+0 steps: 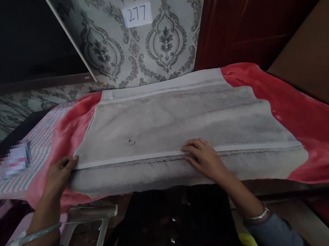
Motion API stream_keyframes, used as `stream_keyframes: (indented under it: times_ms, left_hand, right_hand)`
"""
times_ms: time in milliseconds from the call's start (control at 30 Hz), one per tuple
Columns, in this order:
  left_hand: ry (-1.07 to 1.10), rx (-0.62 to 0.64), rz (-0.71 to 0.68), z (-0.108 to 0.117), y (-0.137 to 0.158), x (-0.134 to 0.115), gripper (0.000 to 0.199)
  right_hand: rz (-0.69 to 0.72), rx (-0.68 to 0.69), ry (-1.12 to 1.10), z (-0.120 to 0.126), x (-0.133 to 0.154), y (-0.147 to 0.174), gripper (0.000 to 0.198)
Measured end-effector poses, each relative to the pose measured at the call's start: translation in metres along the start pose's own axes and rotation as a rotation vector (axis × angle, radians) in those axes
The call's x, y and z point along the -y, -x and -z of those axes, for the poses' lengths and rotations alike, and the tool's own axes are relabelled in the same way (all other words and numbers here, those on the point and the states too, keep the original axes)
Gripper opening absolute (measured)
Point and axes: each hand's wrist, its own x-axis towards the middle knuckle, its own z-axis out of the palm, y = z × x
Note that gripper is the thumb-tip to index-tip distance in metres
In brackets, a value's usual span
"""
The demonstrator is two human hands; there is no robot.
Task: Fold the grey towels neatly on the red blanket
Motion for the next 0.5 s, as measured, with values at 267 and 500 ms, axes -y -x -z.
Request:
stream_keyframes:
  times_ms: [267, 500]
  left_hand:
    - [-0.066, -0.029, -0.015, -0.0037, 0.0003, 0.0018, 0.034]
    - [-0.087, -0.056, -0.011, -0.0032, 0.0008, -0.0013, 0.026]
  right_hand:
    - [-0.011, 0.016, -0.028, 0.0026, -0.0065, -0.0022, 0.025]
    - [0.039, -0.007, 0.083, -0.0022, 0.0017, -0.0075, 0.026]
